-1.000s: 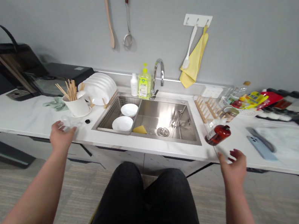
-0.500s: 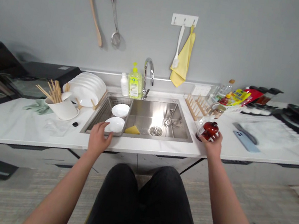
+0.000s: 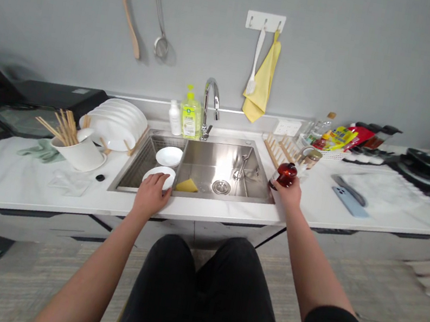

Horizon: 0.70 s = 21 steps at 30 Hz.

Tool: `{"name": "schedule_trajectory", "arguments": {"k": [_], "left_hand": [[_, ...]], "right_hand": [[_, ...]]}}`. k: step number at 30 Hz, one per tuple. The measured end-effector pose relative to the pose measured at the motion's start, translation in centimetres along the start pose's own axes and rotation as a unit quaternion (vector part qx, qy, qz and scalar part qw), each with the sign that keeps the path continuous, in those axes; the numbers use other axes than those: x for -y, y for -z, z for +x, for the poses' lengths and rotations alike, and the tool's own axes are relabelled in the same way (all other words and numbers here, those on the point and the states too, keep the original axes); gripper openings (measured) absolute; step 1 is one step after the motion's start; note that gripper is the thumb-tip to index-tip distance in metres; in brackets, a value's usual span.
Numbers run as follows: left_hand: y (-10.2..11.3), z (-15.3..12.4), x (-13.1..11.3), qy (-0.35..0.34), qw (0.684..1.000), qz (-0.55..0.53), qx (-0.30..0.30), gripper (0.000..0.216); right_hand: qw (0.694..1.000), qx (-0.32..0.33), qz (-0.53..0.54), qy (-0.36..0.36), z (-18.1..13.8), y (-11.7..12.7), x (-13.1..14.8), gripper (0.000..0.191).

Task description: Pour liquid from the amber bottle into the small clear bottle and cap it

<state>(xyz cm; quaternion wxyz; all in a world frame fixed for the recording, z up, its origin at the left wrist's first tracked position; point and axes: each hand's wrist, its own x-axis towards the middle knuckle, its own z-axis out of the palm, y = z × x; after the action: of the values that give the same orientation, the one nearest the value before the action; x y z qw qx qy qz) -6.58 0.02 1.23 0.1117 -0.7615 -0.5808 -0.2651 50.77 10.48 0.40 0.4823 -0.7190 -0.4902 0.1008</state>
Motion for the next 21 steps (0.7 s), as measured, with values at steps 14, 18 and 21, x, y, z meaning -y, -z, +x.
{"name": "schedule_trajectory", "arguments": {"k": [14,18,21], "left_hand": [[-0.5,0.0,0.5,0.005,1.000,-0.015,-0.008,0.047],[-0.5,0.1,0.5,0.009,1.000,-0.014,-0.005,0.045],[-0.5,0.1,0.4,0.013,1.000,-0.010,-0.008,0.044]], "right_hand": [[0.980,-0.195,-0.024,-0.026,1.6,2.6,-2.0,0.052],[0.991,-0.114,-0.037,-0.057,4.8,2.9,-2.2,0.091],[0.995,-0.039,-0.068,-0.068,6.2,2.6,-1.7,0.105]]}}
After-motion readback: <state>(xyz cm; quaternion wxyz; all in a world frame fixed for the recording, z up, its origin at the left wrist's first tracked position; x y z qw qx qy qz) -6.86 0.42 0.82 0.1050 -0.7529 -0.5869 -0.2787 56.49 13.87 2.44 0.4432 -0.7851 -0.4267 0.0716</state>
